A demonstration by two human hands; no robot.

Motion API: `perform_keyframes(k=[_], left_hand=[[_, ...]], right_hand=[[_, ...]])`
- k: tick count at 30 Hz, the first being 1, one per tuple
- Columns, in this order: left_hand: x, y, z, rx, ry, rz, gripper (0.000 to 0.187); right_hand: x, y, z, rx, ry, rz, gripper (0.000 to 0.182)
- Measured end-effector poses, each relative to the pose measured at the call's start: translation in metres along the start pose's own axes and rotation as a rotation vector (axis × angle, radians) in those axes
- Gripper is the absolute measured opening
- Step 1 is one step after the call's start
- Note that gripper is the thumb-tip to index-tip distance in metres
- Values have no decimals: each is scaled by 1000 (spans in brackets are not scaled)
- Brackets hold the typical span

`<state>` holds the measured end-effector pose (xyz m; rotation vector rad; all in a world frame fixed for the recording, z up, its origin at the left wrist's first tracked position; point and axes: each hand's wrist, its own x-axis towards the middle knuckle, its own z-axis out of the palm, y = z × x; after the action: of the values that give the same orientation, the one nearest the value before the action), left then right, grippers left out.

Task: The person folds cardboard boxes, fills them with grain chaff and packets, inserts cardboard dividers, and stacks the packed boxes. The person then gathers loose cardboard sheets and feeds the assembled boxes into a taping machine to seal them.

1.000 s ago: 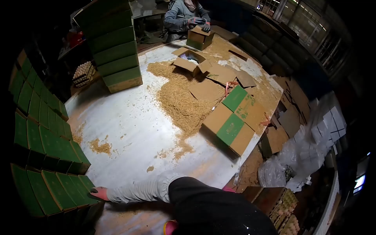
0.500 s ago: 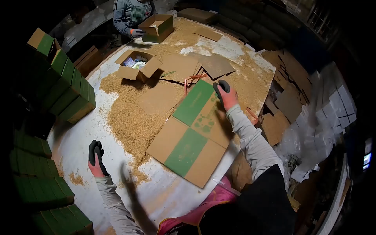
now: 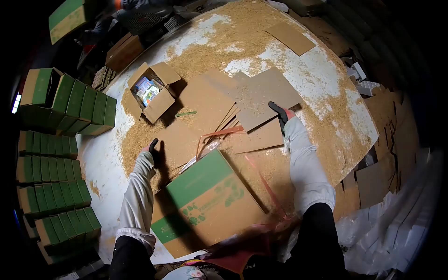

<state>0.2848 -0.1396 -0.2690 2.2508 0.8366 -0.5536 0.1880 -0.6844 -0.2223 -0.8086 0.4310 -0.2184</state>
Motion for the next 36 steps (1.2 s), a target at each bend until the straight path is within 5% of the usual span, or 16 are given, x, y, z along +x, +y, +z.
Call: perform_keyframes(k=[2,6,9,11,13,15,17,20,23,25,28,29,30,31,34,36], left_hand=[[-7,7,11,-139,-29,233,69],[-68,72,39,-580,-426,-82,45],[-82,92,69,-802,-524,75,47],[-81,102,81,-1042,-680,-56,41],[-62,94,105,-1047,-724,-36,37],[-64,103,111,-985,-649,-6,32],[-61,109,111,-850,-441,24,40],[-67,130,99,-691,22,72,60],[-79,146,94,-553,319,68,70],[-53,142,101,-601,95,136,91],[-25,146,124,-751,-231,40,86],[-24,152,129,-811,-283,59,84],[-26,157,133,-888,-323,75,82],[-44,166,131,-1001,-354,51,74],[-106,201,121,-1424,-456,-13,45],[-108,201,122,-1393,-427,49,47]], right_hand=[[41,-11,6,-163,-87,338,32],[90,-3,31,-182,-148,581,25],[118,26,35,-20,-163,525,22],[114,33,56,-51,-68,487,24],[100,26,75,-120,-194,319,30],[109,33,69,-143,-182,306,35],[108,25,72,-311,-25,37,36],[113,1,83,8,12,482,33],[116,18,95,76,-48,467,27],[119,24,100,-30,-110,530,26],[133,79,77,-249,-332,-2,26],[151,82,78,174,-154,371,27],[142,75,91,26,-124,135,29],[136,68,102,15,-82,115,29],[137,59,97,-107,-80,106,28],[135,50,92,92,-200,339,27]])
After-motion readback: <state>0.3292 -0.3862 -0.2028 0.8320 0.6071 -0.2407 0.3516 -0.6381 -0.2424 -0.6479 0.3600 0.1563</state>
